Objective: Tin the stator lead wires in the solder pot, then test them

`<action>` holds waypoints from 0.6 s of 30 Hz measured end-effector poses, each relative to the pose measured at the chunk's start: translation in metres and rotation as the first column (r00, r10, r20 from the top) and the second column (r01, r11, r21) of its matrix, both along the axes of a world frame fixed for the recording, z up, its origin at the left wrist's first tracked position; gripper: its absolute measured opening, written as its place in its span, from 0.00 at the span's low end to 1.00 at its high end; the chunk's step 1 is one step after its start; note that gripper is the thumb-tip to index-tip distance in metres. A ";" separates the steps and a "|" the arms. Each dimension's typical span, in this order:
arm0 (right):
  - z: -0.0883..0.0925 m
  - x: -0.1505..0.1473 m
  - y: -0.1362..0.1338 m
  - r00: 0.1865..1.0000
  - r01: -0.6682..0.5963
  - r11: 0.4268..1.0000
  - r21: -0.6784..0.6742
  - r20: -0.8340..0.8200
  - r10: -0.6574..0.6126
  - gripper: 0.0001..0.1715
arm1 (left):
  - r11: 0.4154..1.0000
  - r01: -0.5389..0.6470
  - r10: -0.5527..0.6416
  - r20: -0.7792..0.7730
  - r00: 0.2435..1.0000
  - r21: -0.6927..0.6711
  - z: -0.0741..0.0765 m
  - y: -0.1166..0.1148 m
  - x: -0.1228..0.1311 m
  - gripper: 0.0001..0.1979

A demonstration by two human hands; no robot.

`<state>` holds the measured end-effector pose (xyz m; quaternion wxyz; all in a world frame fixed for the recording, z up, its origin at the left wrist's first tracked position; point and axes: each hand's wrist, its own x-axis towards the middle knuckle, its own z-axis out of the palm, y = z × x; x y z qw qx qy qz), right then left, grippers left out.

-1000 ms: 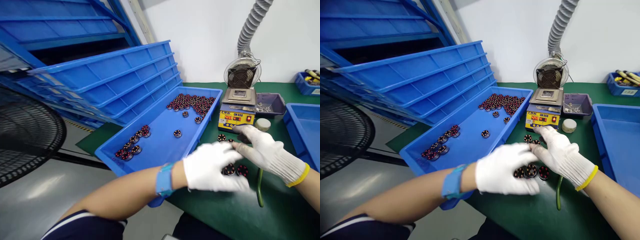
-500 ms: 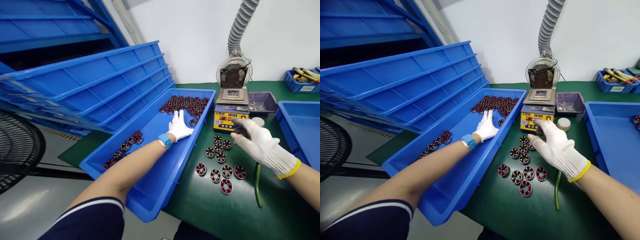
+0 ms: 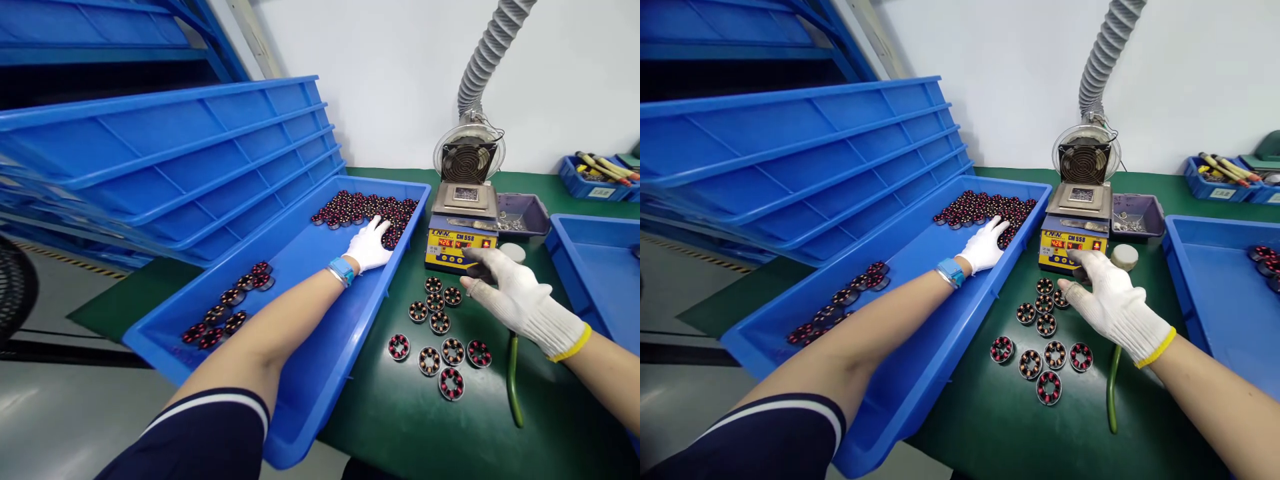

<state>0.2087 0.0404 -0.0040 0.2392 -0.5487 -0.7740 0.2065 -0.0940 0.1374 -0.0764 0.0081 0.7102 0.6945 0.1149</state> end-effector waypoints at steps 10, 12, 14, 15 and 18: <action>0.003 0.000 0.011 0.998 0.056 0.997 -0.052 -0.018 -0.057 0.31 | 0.993 -0.117 0.115 -0.044 0.992 -0.031 0.004 0.000 0.008 0.37; 0.005 0.001 0.011 0.996 0.072 0.997 0.019 0.050 -0.073 0.31 | 0.993 -0.108 0.105 -0.057 0.993 -0.051 0.007 0.001 0.005 0.39; 0.007 0.001 0.012 0.985 0.090 0.991 0.097 0.139 -0.103 0.31 | 0.995 -0.089 0.086 -0.061 0.994 -0.054 0.010 0.000 0.004 0.37; 0.007 0.001 0.013 0.976 0.101 0.987 0.128 0.178 -0.123 0.31 | 0.995 -0.081 0.078 -0.060 0.995 -0.051 0.011 -0.002 0.005 0.35; 0.004 0.000 0.017 0.956 0.108 0.973 0.206 0.246 -0.158 0.31 | 0.996 -0.080 0.077 -0.058 0.995 -0.047 0.015 -0.008 0.008 0.32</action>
